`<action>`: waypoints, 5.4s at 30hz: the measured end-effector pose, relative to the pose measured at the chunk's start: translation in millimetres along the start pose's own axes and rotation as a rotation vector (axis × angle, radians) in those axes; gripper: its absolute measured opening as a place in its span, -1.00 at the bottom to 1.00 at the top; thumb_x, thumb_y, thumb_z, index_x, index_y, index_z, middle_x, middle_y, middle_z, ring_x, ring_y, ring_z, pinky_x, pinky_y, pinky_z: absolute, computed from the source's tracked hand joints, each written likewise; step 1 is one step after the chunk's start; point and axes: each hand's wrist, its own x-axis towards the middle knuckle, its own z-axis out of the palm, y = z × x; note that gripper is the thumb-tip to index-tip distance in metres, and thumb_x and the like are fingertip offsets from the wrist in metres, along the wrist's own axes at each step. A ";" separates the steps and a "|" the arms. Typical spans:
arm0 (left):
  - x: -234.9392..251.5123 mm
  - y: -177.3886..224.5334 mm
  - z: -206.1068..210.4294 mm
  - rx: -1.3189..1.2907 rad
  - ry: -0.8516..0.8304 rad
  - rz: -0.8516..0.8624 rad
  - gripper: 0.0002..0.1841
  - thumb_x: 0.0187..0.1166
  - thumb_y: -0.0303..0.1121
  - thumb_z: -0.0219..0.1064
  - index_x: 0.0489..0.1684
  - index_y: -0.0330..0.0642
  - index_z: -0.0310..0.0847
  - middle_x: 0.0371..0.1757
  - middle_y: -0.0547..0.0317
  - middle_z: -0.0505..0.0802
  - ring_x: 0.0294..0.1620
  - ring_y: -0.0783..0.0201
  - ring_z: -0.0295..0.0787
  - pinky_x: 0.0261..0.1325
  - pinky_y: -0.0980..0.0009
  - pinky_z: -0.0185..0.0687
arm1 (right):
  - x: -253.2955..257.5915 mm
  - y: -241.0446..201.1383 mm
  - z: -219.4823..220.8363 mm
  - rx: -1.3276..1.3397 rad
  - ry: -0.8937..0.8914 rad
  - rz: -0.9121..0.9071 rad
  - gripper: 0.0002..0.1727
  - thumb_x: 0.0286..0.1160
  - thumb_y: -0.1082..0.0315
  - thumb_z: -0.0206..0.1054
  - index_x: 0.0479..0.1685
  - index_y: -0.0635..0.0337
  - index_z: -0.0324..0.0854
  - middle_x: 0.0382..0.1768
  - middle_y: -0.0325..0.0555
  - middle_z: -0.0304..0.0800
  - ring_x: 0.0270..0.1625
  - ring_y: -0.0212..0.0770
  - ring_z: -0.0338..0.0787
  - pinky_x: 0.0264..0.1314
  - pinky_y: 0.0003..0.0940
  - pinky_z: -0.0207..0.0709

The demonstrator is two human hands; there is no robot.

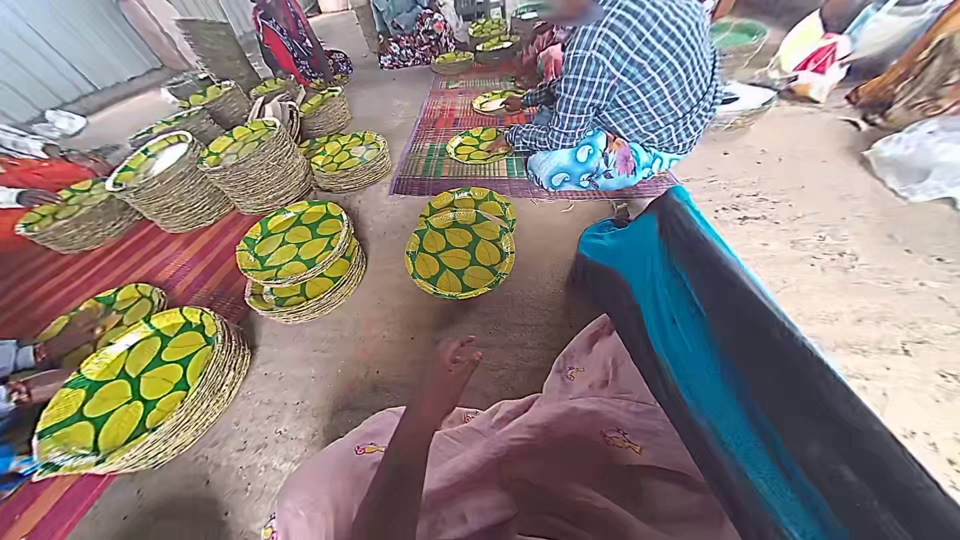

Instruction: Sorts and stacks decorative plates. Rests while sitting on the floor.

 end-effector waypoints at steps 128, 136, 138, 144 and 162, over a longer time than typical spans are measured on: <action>56.7 -110.0 -8.5 0.899 -0.171 -0.180 -0.10 0.37 -0.25 0.57 0.84 0.35 0.22 0.89 0.16 0.28 0.90 -0.12 0.05 0.74 -0.50 -0.10 | 148.7 56.4 289.6 -0.674 -0.304 -1.114 -0.50 0.45 0.70 0.24 0.30 0.07 0.78 0.19 0.20 0.82 0.37 0.29 0.71 0.51 0.33 0.35; 50.5 -95.7 -0.3 0.950 -0.025 -0.201 -0.20 0.58 0.07 0.41 0.84 0.03 0.26 0.79 -0.09 0.42 0.84 -0.18 0.18 0.83 -0.38 -0.16 | 127.9 61.6 315.5 -0.626 -0.574 -1.226 -0.45 0.52 0.56 0.35 0.55 0.12 0.60 0.69 0.01 0.50 0.83 0.23 0.25 0.81 0.60 -0.34; 56.3 -114.3 -1.5 0.907 -0.162 -0.314 -0.22 0.66 -0.09 0.36 0.90 0.03 0.12 0.90 -0.10 0.18 0.90 -0.21 0.00 0.79 -0.32 0.05 | 134.2 63.0 317.0 -0.793 -0.518 -0.983 -0.12 0.57 0.45 0.39 0.87 0.34 -0.01 0.67 0.42 0.36 0.73 0.45 0.33 0.83 0.50 -0.19; 53.9 -105.8 0.6 0.942 -0.044 -0.248 0.07 0.44 0.24 0.48 0.97 0.16 -0.07 0.98 -0.04 -0.11 0.96 -0.25 -0.41 0.78 -0.53 -0.46 | 134.8 56.6 299.2 -0.801 -0.377 -1.079 -0.40 0.59 0.65 0.24 0.63 0.05 0.53 0.28 0.33 0.67 0.38 0.40 0.64 0.27 0.38 0.48; 48.3 -98.1 0.9 0.937 0.266 0.088 -0.16 0.51 0.02 0.49 0.84 0.03 0.26 0.90 -0.21 0.15 0.93 -0.19 -0.07 0.83 -0.37 -0.22 | 127.8 59.2 299.4 -0.587 -0.435 -1.349 -0.50 0.45 0.72 0.26 0.31 0.10 0.77 0.15 0.20 0.81 0.33 0.30 0.71 0.51 0.33 0.39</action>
